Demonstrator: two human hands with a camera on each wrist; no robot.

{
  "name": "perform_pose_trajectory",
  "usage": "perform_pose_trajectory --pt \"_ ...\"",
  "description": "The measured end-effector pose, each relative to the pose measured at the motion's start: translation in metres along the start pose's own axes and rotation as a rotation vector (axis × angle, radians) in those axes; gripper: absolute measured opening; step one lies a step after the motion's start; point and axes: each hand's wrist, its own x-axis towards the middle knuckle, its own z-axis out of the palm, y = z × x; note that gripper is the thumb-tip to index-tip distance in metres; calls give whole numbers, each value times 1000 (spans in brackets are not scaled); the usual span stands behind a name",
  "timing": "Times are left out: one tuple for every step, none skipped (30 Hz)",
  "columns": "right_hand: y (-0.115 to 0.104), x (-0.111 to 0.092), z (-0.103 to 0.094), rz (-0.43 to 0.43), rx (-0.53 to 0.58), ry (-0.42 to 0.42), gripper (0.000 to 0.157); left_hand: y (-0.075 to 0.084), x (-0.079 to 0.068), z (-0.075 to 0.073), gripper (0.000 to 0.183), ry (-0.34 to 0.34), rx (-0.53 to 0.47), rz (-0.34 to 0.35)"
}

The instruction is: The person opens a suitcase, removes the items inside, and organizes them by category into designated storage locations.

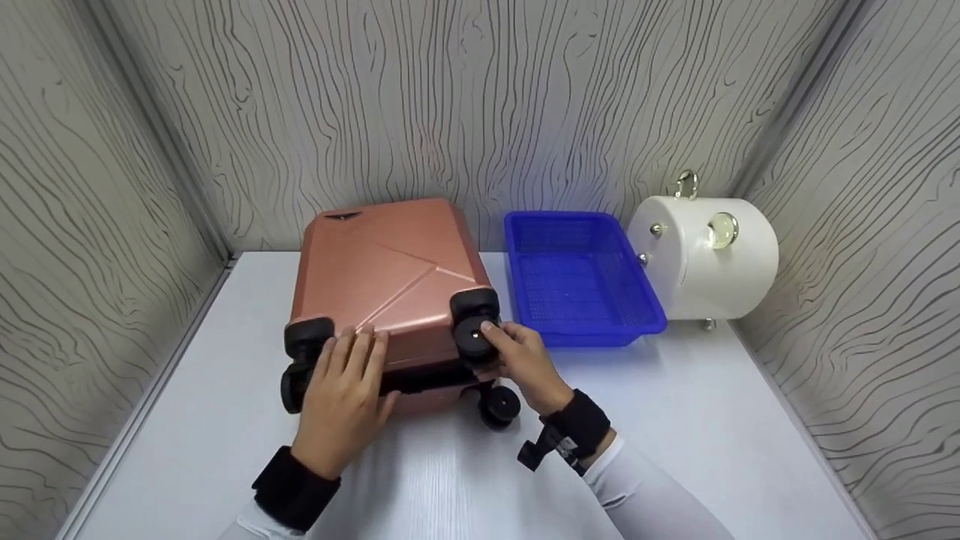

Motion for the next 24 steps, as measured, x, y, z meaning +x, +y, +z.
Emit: perform_pose_trajectory --pt "-5 0 3 -18 1 -15 31 0 0 2 96 -4 17 -3" --pt "-10 0 7 -36 4 -35 32 0 1 4 99 -5 32 -10" --pt "-15 -1 11 -51 11 -56 33 0 2 5 102 -3 48 -20" --pt "-20 -1 15 -68 19 -78 34 0 3 7 104 1 64 -32" --pt "-24 -1 19 -87 29 -104 35 0 5 7 106 9 82 -43" --pt "-28 -1 23 -102 40 -131 36 -1 7 8 107 19 97 -57" --pt "-32 -2 27 -118 52 -159 38 -1 8 8 109 32 111 -72" --pt "-36 -3 31 -134 58 -190 41 -2 10 9 110 50 124 -89" --pt "-39 -4 35 -153 57 -223 43 -3 11 9 111 71 137 -102" --pt "-42 -5 39 -172 58 -258 46 -5 12 8 112 88 149 -115" --pt "-45 -6 42 -189 60 -299 49 -7 12 8 114 106 158 -129" --pt "-47 -7 46 -204 60 -341 52 -9 12 7 115 121 166 -144" --pt "-50 -8 49 -218 60 -383 55 -11 12 6 117 132 175 -156" --pt "-52 -8 52 -230 57 -421 57 -14 11 5 118 139 181 -168" --pt "-53 -9 54 -240 54 -451 60 -16 11 4 119 141 187 -177" --pt "-54 -9 55 -251 52 -469 62 -19 10 3 120 147 187 -187" --pt "-55 -9 56 -270 35 -475 63 -22 10 2 120 155 181 -199" --pt "-55 -9 56 -299 10 -464 63 -24 9 1 120 159 176 -208" --pt "-54 -10 56 -330 -17 -439 62 -28 9 0 119 165 165 -217" --pt "-52 -10 55 -365 -44 -401 59 -31 9 -1 117 174 149 -226" --pt "-48 -10 54 -405 -77 -359 55 -35 9 -3 116 185 132 -238" --pt "-44 -9 52 -445 -119 -310 51 -38 8 -4 116 199 114 -252" --pt "-39 -8 50 -491 -179 -261 46 -42 8 -6 115 207 98 -265" --pt "-33 -6 48 -532 -243 -216 39 -46 8 -9 114 214 81 -280"
